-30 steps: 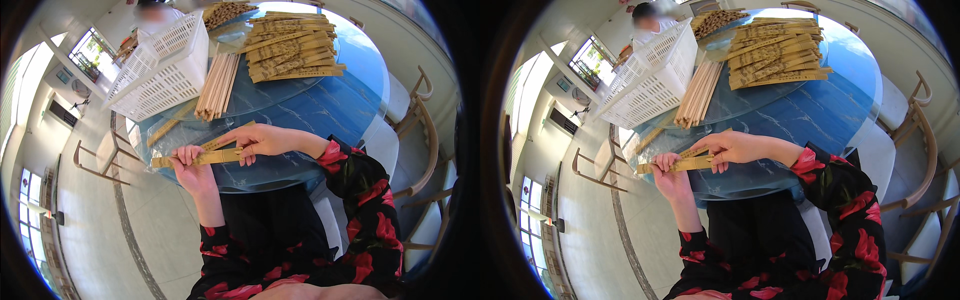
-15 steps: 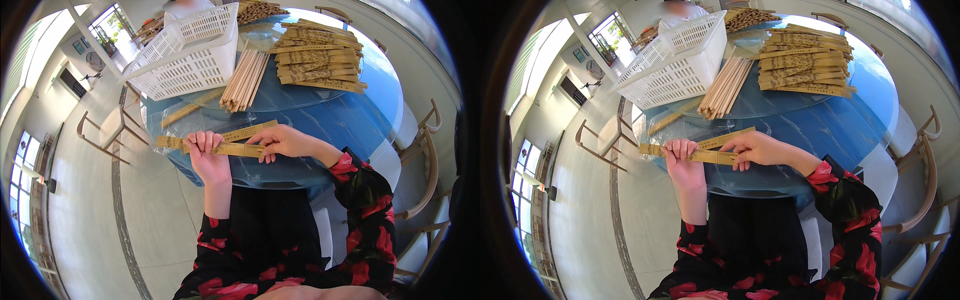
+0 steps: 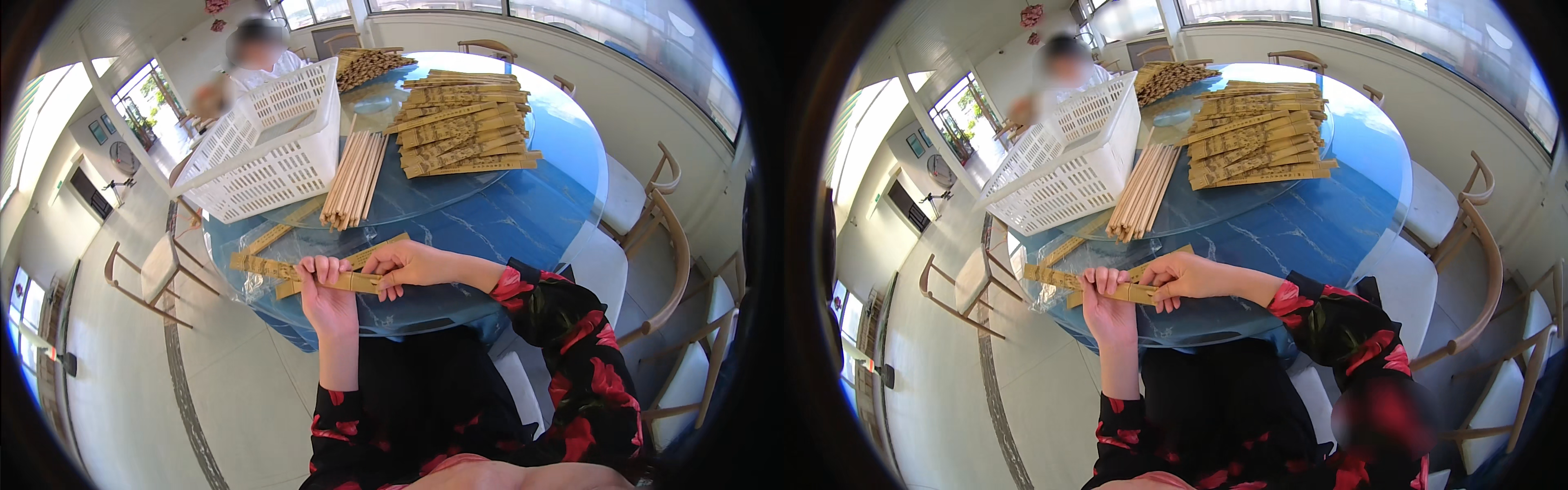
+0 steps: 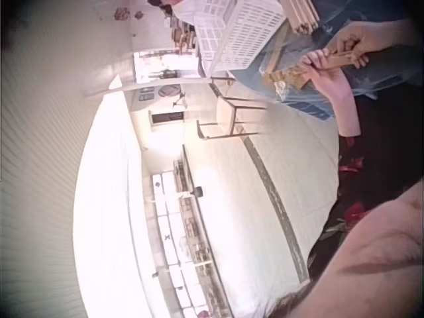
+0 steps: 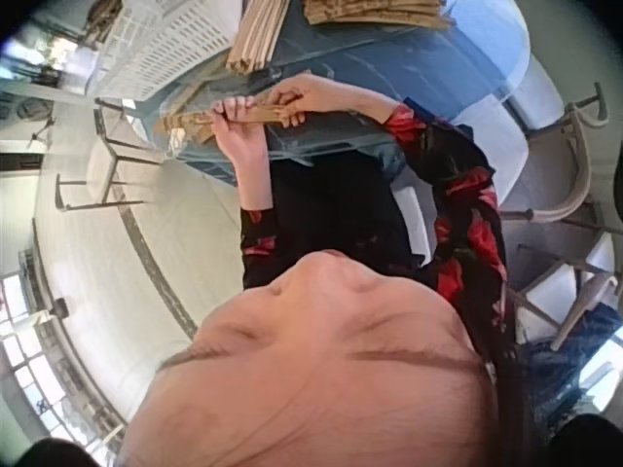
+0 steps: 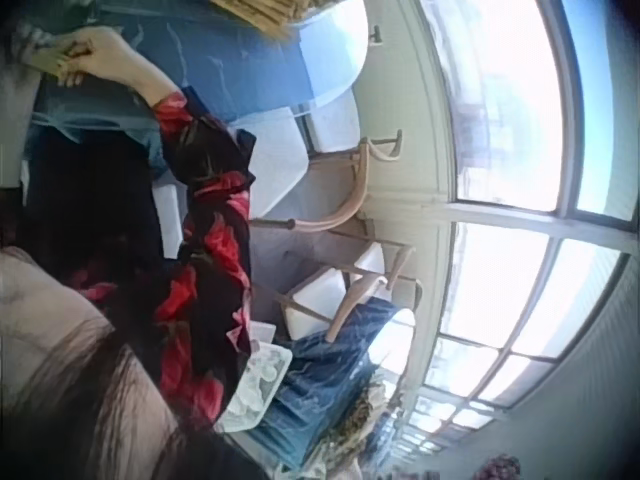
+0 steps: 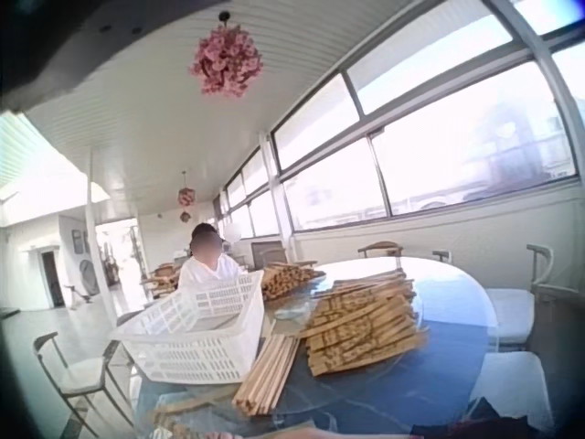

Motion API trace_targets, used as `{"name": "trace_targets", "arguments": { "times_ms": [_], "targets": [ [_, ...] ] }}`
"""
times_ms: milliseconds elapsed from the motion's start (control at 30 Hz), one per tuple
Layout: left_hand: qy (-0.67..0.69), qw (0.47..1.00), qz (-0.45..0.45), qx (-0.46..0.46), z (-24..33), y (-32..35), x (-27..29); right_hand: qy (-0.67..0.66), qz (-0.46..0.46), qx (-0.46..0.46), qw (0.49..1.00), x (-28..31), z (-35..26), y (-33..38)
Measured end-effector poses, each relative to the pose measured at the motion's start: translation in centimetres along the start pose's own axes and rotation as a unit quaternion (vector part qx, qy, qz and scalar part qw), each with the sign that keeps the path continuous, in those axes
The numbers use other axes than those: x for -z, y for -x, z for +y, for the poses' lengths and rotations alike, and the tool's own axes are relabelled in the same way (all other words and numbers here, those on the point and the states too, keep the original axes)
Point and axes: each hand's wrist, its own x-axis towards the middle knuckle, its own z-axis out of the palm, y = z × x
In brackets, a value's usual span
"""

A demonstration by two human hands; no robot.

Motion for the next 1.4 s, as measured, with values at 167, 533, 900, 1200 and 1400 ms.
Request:
{"name": "trace_targets", "arguments": {
  "times_ms": [167, 533, 900, 1200, 1400],
  "targets": [
    [-0.113, 0.993, 0.011, 0.016, 0.0, 0.7, -0.2, -0.116, 0.052, -0.027, 0.992, 0.1, -0.9, -0.5],
    [-0.293, 0.954, 0.004, 0.060, -1.4, 1.0, -0.9, -0.217, 0.443, 0.226, 0.840, 5.6, -2.3, 2.4],
    [-0.294, 0.954, -0.010, 0.064, -1.0, 1.1, -0.8, -0.177, 0.725, 0.268, 0.609, 14.6, -1.8, 6.7],
    [-0.306, 0.950, -0.024, 0.062, -1.0, 1.2, -1.1, -0.183, 0.681, 0.304, 0.640, 17.3, -0.6, 6.7],
    [-0.312, 0.948, -0.021, 0.060, -0.7, 1.3, -1.2, 0.042, 0.669, 0.270, 0.692, 16.4, 0.9, 5.0]
  ]
}}
